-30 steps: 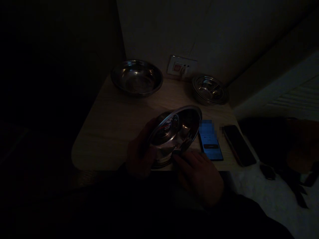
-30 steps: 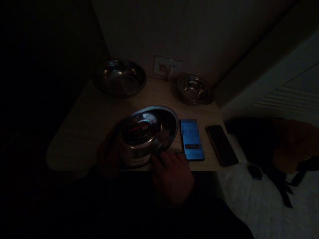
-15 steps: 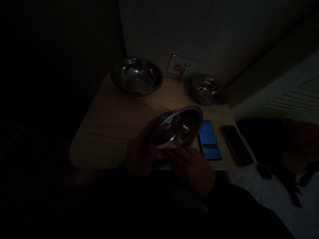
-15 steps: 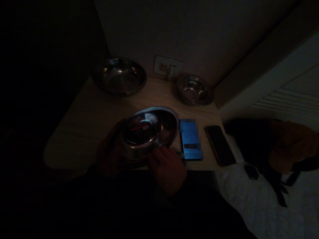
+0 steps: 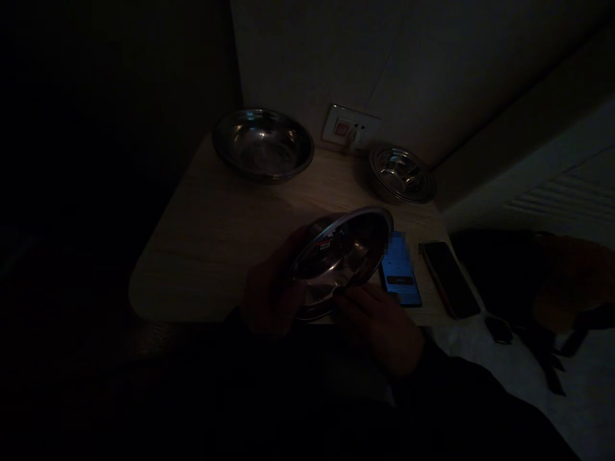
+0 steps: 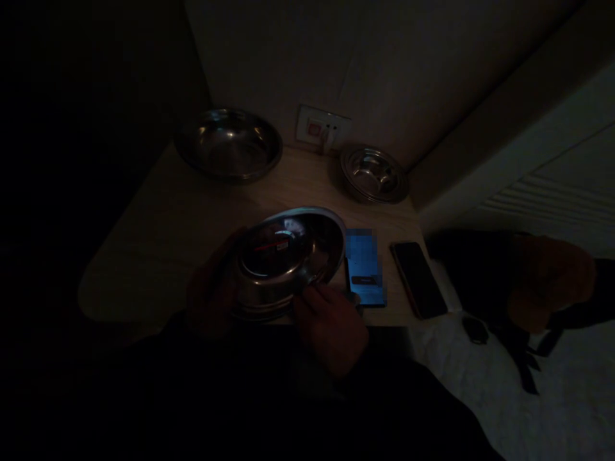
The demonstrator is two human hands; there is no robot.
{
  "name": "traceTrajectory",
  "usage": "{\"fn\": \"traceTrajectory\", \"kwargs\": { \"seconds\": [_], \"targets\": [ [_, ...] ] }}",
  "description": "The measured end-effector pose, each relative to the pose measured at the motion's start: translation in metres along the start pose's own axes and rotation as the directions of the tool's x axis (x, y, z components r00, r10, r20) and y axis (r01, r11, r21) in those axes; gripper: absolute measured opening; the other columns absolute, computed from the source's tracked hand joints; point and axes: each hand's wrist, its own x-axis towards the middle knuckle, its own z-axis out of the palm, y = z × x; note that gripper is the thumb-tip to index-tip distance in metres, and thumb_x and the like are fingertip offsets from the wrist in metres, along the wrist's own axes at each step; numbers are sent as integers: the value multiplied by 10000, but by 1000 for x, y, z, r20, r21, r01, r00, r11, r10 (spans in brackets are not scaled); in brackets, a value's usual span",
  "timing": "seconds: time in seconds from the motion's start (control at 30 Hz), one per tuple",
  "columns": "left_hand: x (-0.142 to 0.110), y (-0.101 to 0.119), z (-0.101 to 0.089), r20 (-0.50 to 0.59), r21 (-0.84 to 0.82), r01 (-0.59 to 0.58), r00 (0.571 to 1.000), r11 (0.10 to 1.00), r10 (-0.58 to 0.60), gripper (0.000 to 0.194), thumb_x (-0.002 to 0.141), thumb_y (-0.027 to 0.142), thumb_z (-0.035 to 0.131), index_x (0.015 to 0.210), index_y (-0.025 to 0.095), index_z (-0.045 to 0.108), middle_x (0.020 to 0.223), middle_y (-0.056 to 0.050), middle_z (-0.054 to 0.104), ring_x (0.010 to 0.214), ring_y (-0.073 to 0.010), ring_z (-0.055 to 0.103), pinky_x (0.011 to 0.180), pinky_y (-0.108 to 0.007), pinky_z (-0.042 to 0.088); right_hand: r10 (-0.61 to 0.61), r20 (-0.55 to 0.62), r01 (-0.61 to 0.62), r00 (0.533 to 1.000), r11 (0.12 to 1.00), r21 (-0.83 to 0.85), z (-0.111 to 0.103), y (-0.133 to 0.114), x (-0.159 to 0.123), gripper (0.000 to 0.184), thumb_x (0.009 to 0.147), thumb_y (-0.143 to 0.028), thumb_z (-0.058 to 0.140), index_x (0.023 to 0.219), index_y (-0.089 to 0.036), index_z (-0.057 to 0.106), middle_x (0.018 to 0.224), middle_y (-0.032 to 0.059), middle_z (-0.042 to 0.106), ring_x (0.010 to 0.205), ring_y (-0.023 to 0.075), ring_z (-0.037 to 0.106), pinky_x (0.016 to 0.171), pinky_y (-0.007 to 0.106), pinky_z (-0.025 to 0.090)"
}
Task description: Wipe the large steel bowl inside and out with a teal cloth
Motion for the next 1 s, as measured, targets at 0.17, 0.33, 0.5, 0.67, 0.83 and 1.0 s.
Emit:
{"fn": "traceTrajectory", "kwargs": {
  "seconds": [0.17,0.33,0.5,0.67,0.83,1.0],
  "targets": [
    [1,2,0,3,-1,0,1000,1000,0,537,881,446,474,1369,222,470,1288,-65,614,1186,-262,565,984,-377,474,-1,-24,2,1000,998,62,0,0,-3,242,807,-124,610,1045,-111,652,976,123,646,899,236,593,770,367,523],
    [2,2,-1,45,-41,-2,999,999,4,520,887,375,497,1390,254,438,1311,-31,599,1196,-222,558,988,-316,463,117,-117,-110,986,992,67,1,6,-12,227,863,-207,577,1067,-138,650,1063,146,634,922,259,590,737,400,531],
    [2,-1,-1,49,-53,1,999,999,1,526,890,364,497,1396,236,430,1336,-35,578,1222,-216,536,1012,-307,438,130,-165,-138,978,990,-40,1,6,-17,257,885,-194,542,1112,-95,611,1091,142,661,906,257,597,775,418,530],
    [2,-2,0,39,-50,6,999,999,-4,532,884,396,490,1382,213,451,1319,-59,590,1207,-239,547,1005,-342,449,73,-150,-87,986,993,-84,6,-1,-11,220,873,-159,533,1045,-92,654,1082,149,662,892,248,598,739,374,551],
    [1,0,0,27,-64,19,999,998,-17,510,892,391,465,1370,213,468,1293,-60,611,1195,-242,558,984,-347,469,11,-133,-18,991,999,-46,8,-7,-7,205,859,-114,536,1009,-72,669,1047,159,663,921,247,590,775,369,550],
    [0,3,0,38,-8,-27,999,1000,28,527,871,363,508,1378,230,458,1297,-43,610,1192,-230,560,986,-318,464,10,-67,-16,998,995,-93,3,-3,-9,204,862,-135,553,1030,-109,665,1057,140,665,907,252,587,743,387,552]
  ]
}}
